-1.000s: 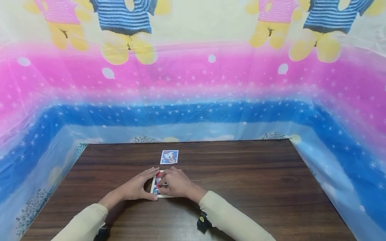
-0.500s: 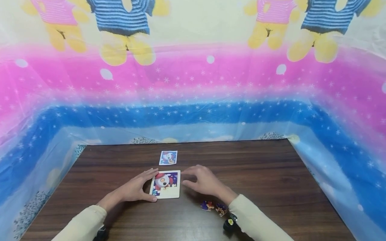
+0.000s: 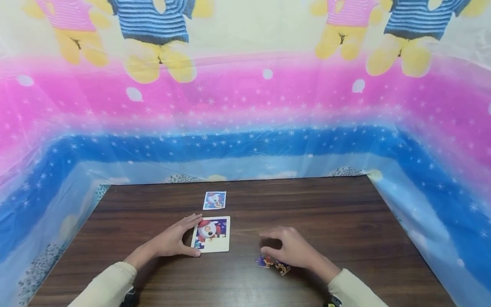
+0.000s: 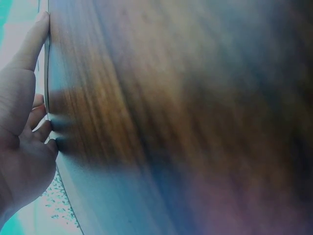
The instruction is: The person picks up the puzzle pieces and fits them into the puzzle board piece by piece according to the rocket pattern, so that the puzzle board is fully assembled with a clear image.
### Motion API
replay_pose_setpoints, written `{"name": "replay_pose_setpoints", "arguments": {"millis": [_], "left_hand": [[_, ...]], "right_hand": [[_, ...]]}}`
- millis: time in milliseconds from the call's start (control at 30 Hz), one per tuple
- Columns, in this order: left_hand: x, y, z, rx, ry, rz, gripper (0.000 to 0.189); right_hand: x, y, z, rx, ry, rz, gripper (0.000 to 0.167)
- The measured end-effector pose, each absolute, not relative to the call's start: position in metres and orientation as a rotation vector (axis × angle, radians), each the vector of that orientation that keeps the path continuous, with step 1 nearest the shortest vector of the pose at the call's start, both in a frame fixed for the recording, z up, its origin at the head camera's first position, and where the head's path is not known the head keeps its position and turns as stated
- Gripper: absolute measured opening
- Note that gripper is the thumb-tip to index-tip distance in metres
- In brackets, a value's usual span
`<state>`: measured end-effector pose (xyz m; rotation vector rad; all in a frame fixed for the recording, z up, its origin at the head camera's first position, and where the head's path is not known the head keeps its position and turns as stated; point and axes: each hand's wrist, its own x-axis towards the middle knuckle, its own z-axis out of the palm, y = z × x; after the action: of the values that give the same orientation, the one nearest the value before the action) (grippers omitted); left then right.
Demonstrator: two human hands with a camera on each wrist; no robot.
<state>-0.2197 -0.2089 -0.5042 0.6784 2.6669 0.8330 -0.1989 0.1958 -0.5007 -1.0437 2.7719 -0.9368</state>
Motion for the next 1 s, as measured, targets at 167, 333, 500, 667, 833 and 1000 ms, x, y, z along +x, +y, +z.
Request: {"name": "replay_pose_setpoints", "arguments": {"millis": [167,333,500,667,833,1000], "left_hand": [[-0.221,-0.209,-0.504,0.670,2.674,0.820,0.109],[-0.222,-0.209,-0.504,0.666,2.674,0.816,0.108],[-0.222,-0.208,-0.504,0.665,2.673,0.818,0.108],[-0.222,-0.209,-0.505,0.663,2.673,0.818,0.108],[-0.221,-0.209,-0.506,0.659,2.673,0.823,0.109],[-0.220,-0.209,-0.507,0.660,2.675,0.824,0.108]], "right_hand": [[-0.190,0.207,-0.509,-0.985,2.727,-0.949,0.047],[-0.185,0.209,-0.512,-1.008,2.712,-0.892,0.048],[-0.181,0.207,-0.510,-1.027,2.739,-0.758,0.050],[-0.178,0.203,-0.512,-1.087,2.795,-0.700,0.041],[-0.177,0.200,-0.514,-1.136,2.824,-0.733,0.027],[-0.177,0.199,-0.516,-1.161,2.838,-0.738,0.023]]}}
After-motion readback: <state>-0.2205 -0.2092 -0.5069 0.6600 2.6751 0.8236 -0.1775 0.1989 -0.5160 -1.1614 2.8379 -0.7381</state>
